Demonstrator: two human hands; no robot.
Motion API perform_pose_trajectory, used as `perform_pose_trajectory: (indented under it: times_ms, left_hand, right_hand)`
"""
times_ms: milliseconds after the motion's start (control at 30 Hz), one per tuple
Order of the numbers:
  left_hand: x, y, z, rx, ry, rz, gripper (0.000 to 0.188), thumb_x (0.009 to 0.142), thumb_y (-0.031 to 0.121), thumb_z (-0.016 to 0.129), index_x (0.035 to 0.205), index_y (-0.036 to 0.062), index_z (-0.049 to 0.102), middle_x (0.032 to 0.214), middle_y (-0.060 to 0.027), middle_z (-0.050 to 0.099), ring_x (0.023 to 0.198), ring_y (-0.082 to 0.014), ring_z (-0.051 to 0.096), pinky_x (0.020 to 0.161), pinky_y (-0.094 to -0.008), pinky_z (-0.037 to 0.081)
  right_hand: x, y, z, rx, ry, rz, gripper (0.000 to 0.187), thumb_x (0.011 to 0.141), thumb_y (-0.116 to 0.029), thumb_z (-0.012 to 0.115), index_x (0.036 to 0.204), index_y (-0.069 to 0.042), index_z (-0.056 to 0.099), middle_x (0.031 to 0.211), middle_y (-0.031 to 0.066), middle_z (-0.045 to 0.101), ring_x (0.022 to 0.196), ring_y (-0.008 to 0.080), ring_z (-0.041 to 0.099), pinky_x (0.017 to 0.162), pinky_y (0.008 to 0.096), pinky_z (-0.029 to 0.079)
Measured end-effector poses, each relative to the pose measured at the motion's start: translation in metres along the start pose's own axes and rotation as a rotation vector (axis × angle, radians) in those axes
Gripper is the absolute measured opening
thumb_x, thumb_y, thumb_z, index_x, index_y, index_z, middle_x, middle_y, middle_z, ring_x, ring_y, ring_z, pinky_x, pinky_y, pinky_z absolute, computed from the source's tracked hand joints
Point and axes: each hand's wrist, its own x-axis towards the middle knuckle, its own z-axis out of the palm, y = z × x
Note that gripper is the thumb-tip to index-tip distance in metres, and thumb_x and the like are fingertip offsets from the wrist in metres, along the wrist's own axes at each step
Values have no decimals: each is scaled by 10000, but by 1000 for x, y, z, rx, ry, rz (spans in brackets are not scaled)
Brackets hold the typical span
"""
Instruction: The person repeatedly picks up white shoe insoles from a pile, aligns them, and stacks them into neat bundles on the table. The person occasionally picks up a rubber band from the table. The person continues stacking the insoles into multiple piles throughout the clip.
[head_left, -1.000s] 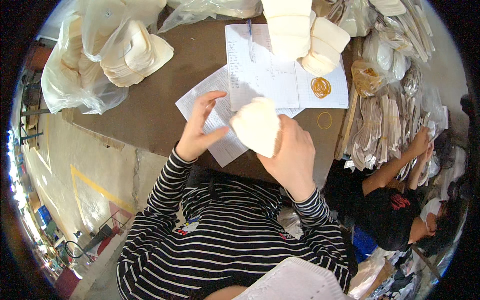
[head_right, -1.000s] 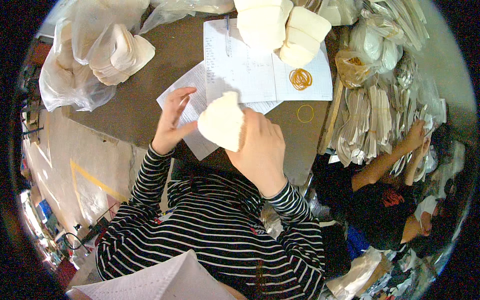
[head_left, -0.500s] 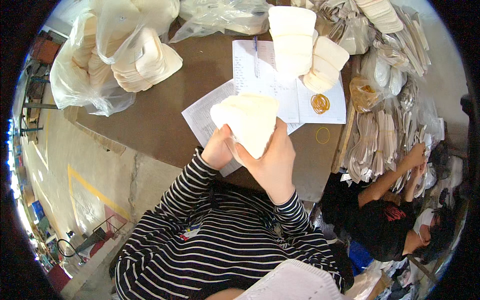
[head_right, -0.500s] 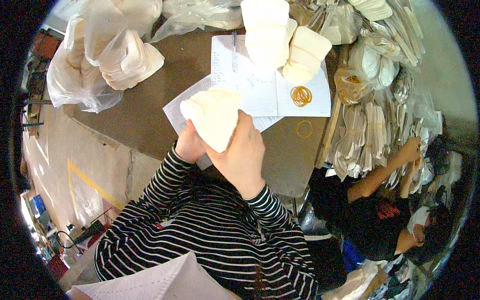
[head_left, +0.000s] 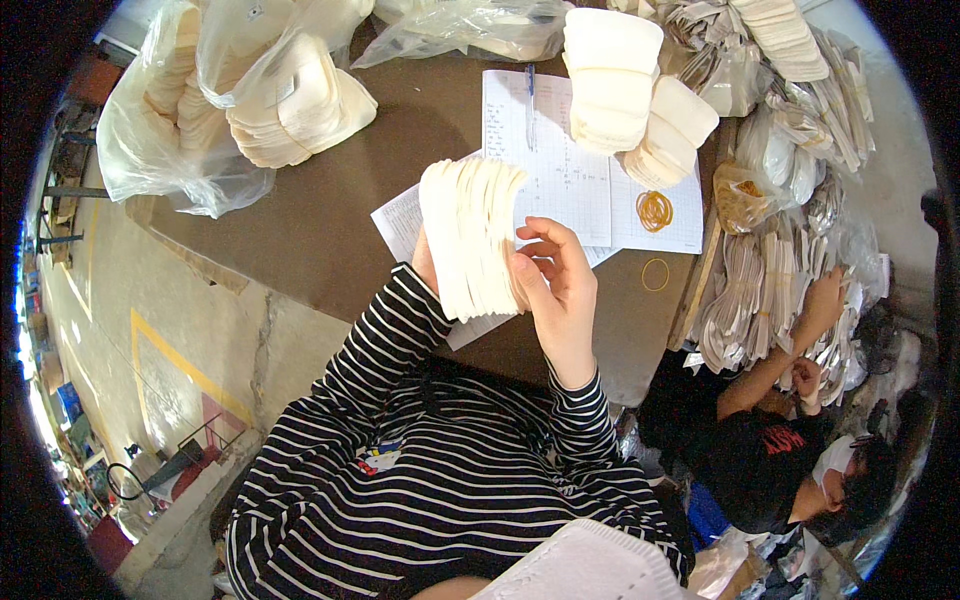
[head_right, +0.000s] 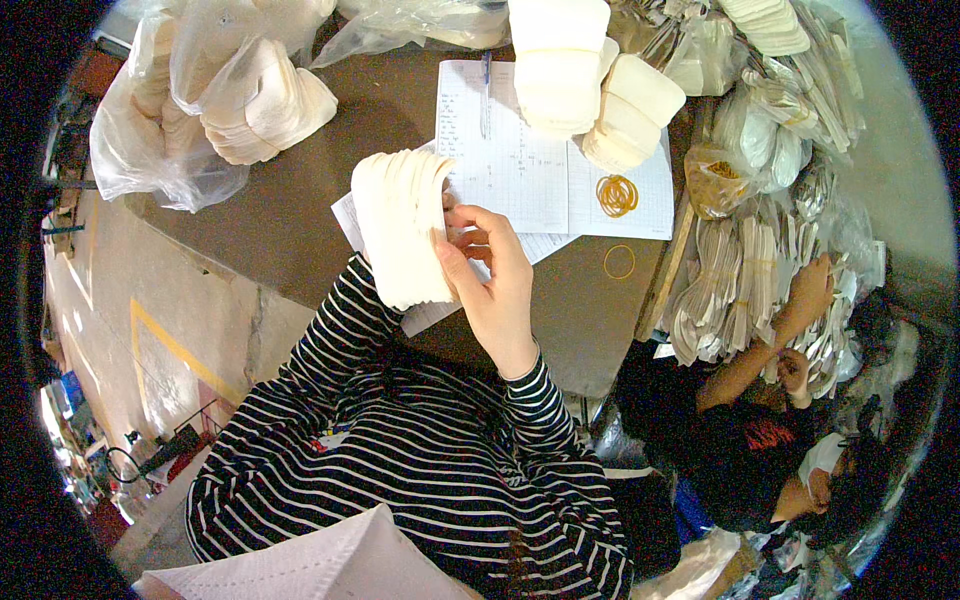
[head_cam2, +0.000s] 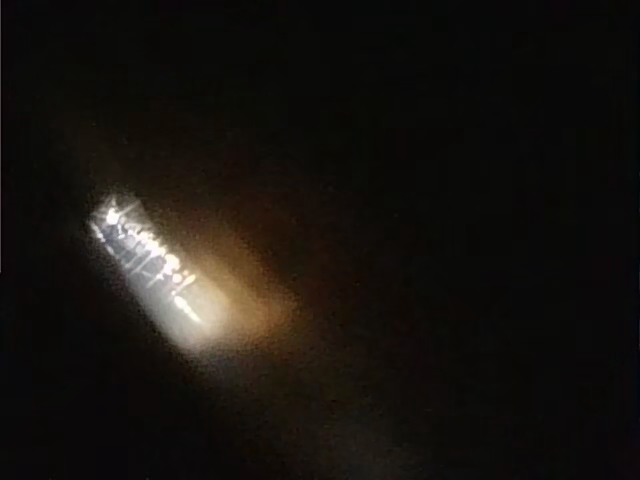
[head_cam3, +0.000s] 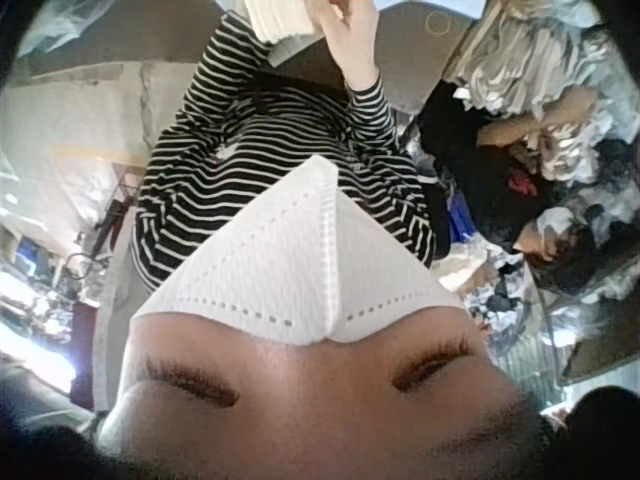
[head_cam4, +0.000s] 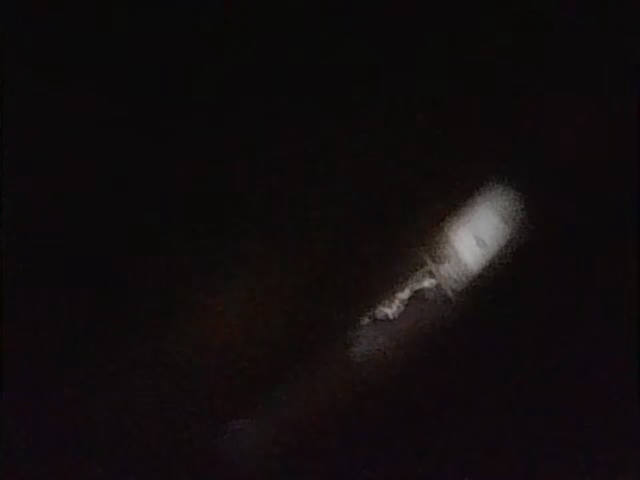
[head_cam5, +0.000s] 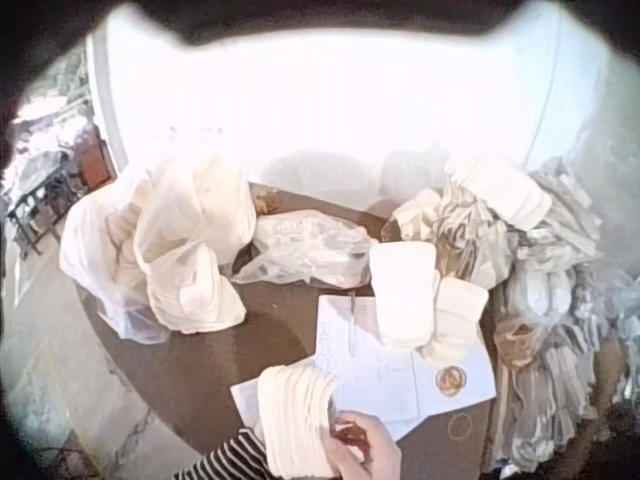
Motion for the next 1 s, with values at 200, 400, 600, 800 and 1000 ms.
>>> perform_pose_trajectory:
  times_ms: [200, 400, 600, 800, 1000]
  left_hand:
    - [0, -2, -7, 5, 5, -13, 560, 1014, 491, 469, 1308, 29, 586, 1198, -158, 685, 1030, -280, 689, 910, -433, 578]
    - [0, -1, -5, 16, -6, 28, 559, 1015, 487, 467, 1312, 28, 582, 1206, -160, 681, 1038, -281, 686, 916, -432, 576]
    - [6, 1, -2, 37, -25, 103, 558, 1017, 483, 466, 1316, 26, 577, 1214, -161, 677, 1046, -281, 683, 922, -432, 573]
    - [8, 2, 0, 51, -28, 157, 557, 1019, 479, 465, 1321, 24, 573, 1222, -162, 672, 1054, -282, 680, 928, -432, 571]
    - [8, 1, 1, 51, -29, 186, 556, 1020, 475, 464, 1325, 23, 569, 1230, -163, 668, 1063, -282, 677, 934, -432, 569]
  right_hand:
    - [5, 0, 1, 10, -20, 32, 299, 947, -29, 660, 1228, 13, 567, 1099, 69, 623, 952, 120, 606, 804, 255, 506]
    - [4, 2, 3, 8, -14, -9, 279, 937, 4, 656, 1204, 12, 575, 1082, 67, 624, 938, 120, 612, 796, 259, 513]
    - [-2, 1, 6, -116, 151, -96, 192, 909, 2, 673, 1099, 12, 647, 1024, 100, 670, 847, 166, 665, 765, 290, 540]
    - [2, -1, 8, -240, 113, -158, 206, 875, 25, 686, 1081, 26, 678, 1056, 125, 640, 874, 170, 648, 737, 265, 529]
    - [-1, 2, 5, -161, 76, -71, 264, 885, 75, 650, 1147, 40, 655, 1150, 101, 604, 957, 134, 631, 780, 242, 535]
